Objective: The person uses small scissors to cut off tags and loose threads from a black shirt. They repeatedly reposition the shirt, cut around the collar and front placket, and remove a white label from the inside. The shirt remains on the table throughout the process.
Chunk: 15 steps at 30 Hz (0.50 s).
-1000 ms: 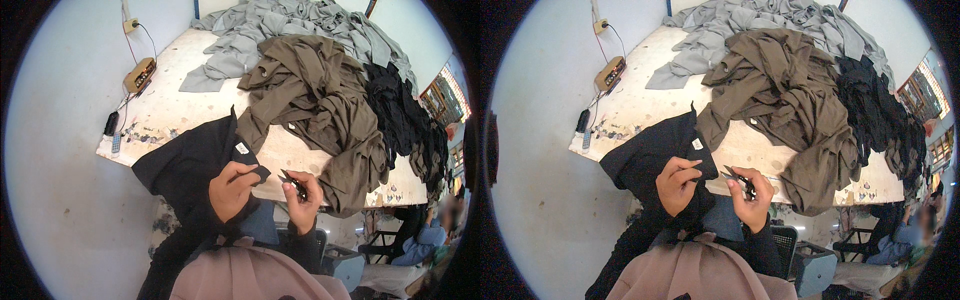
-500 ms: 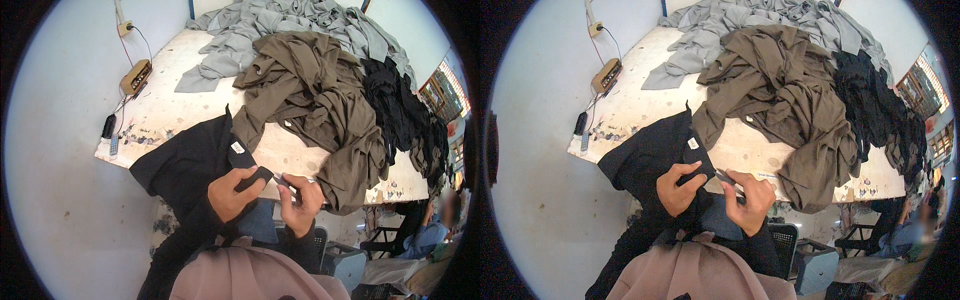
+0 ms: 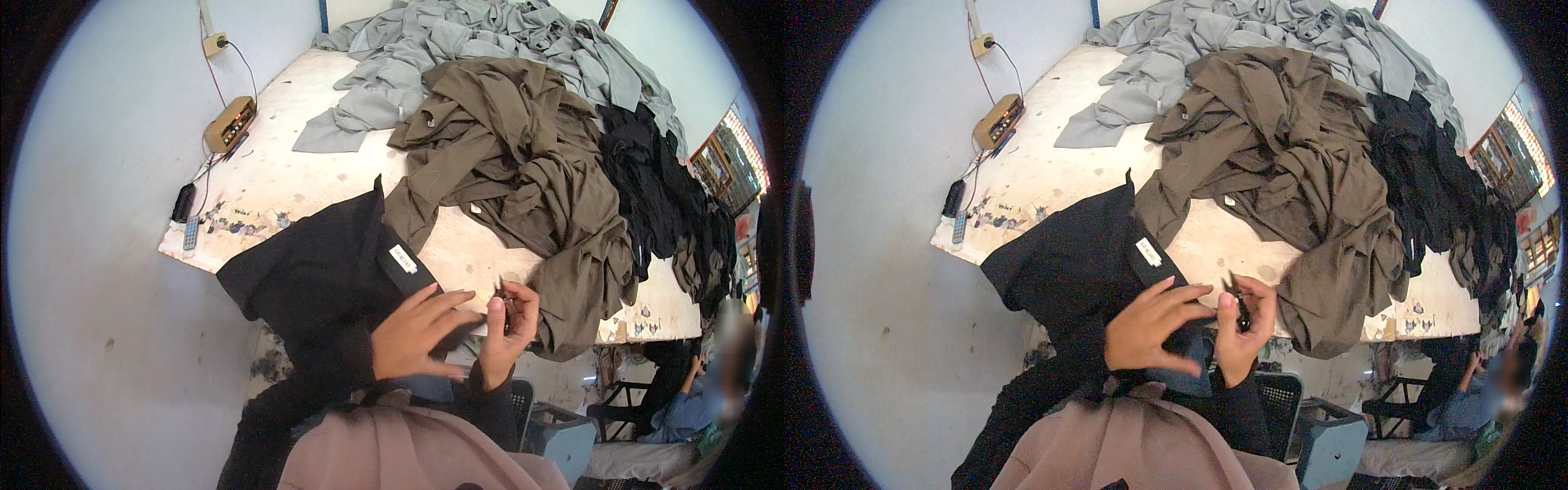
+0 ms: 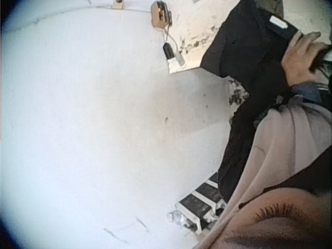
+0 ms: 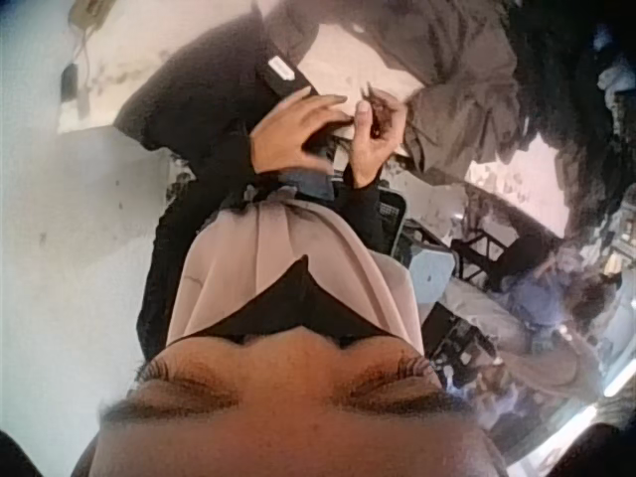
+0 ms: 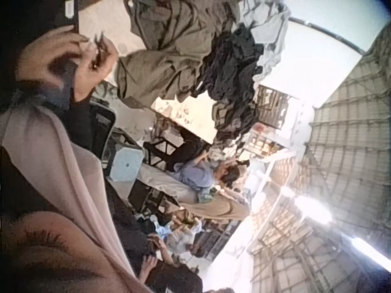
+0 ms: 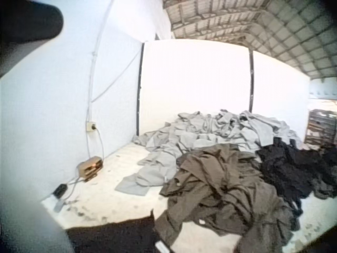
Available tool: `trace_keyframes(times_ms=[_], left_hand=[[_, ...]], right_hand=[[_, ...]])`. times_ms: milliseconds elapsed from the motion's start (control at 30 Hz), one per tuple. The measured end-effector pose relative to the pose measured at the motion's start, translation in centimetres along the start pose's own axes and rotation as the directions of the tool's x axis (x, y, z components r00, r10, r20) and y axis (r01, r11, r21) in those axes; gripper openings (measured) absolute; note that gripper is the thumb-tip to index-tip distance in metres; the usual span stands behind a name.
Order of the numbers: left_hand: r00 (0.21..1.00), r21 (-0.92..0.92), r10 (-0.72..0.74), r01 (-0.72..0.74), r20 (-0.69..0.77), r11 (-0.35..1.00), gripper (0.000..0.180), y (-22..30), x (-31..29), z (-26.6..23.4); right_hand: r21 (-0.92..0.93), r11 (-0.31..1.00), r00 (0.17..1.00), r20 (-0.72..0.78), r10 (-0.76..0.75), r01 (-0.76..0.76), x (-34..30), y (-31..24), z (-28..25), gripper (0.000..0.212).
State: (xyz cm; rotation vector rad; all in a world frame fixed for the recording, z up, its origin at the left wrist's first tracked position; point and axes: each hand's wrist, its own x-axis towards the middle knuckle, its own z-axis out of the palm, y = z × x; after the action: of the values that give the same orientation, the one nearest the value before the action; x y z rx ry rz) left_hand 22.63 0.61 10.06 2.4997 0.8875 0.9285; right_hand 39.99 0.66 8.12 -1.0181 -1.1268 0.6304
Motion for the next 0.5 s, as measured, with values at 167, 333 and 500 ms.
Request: trace_keyframes(times_ms=[167,333,500], left_hand=[[0.862,-0.109,-0.351,0.335,-0.366,0.936,0.062,-3.2,0.0,0.2],[0.626,-0.242,-0.556,0.518,-0.546,0.82,0.056,-11.8,0.9,-0.8],[0.706,-0.949,-0.708,0.237,0.02,0.209,0.056,-11.1,-1.2,-2.5]], right_hand=[[0.004,0.997,0.996,-0.034,0.082,-0.082,0.6,-0.1,-0.9,0.018],[-0.081,0.976,0.97,0.122,0.21,-0.201,0.4,0.2,-0.2,0.011],[-0.082,0.985,0.966,0.201,0.165,-0.151,1.0,0.7,0.4,0.005]])
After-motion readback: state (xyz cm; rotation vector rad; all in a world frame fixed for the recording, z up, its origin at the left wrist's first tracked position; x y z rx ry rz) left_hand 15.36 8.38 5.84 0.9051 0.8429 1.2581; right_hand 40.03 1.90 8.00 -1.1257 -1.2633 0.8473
